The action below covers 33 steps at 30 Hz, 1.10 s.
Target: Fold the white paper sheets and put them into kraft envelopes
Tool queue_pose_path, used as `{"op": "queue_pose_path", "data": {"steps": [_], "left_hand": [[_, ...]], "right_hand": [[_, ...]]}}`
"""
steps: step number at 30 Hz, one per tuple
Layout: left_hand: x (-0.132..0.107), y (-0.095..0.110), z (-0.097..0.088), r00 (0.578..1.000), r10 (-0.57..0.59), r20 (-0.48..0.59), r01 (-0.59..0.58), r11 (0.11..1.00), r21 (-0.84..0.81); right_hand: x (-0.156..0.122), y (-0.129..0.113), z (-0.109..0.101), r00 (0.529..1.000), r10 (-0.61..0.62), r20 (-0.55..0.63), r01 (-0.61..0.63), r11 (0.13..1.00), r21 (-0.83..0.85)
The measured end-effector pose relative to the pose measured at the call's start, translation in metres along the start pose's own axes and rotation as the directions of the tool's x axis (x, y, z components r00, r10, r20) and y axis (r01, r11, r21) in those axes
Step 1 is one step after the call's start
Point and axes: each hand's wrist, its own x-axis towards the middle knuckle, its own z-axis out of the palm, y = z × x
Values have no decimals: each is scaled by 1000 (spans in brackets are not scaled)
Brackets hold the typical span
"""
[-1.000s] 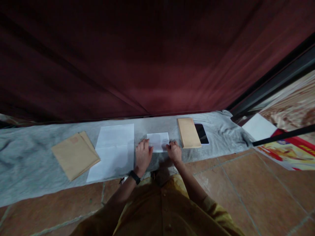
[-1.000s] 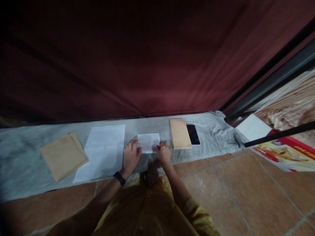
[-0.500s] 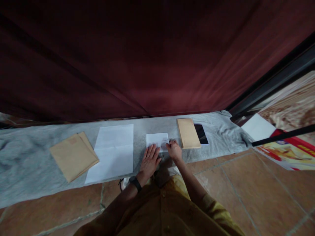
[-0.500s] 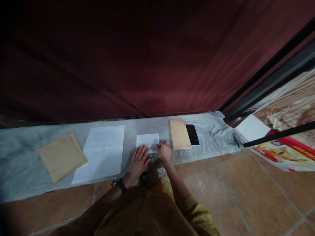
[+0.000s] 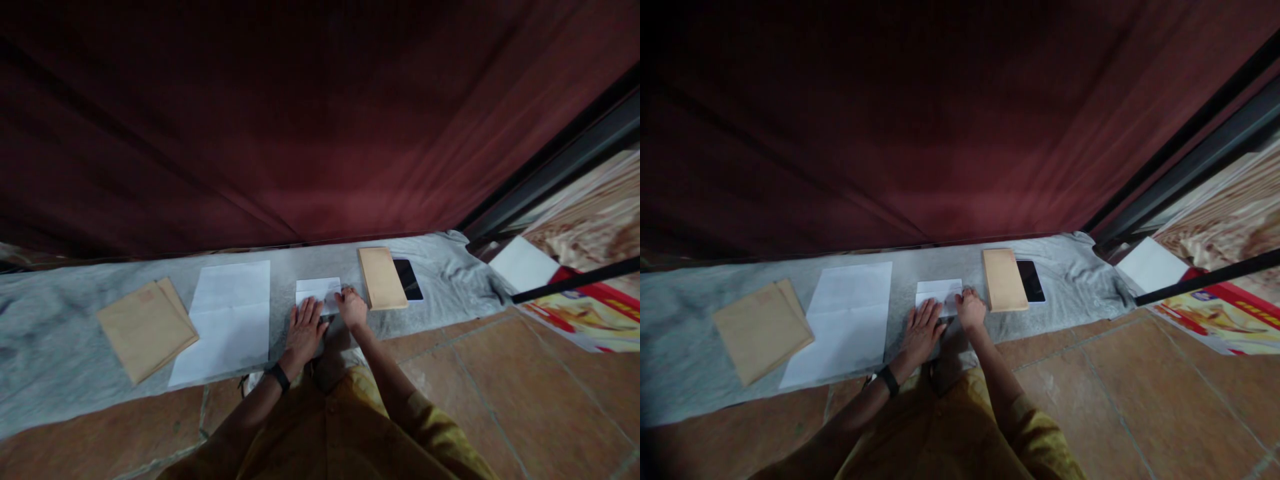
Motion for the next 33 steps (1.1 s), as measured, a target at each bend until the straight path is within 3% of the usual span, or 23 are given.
{"op": "queue_pose_path", "data": {"steps": [33], "left_hand": [[27,-4,4,998,-54,-25,54,998,-30]], "right_hand": [[25,-6,-3,999,24,-49,-25,999,-33]]}}
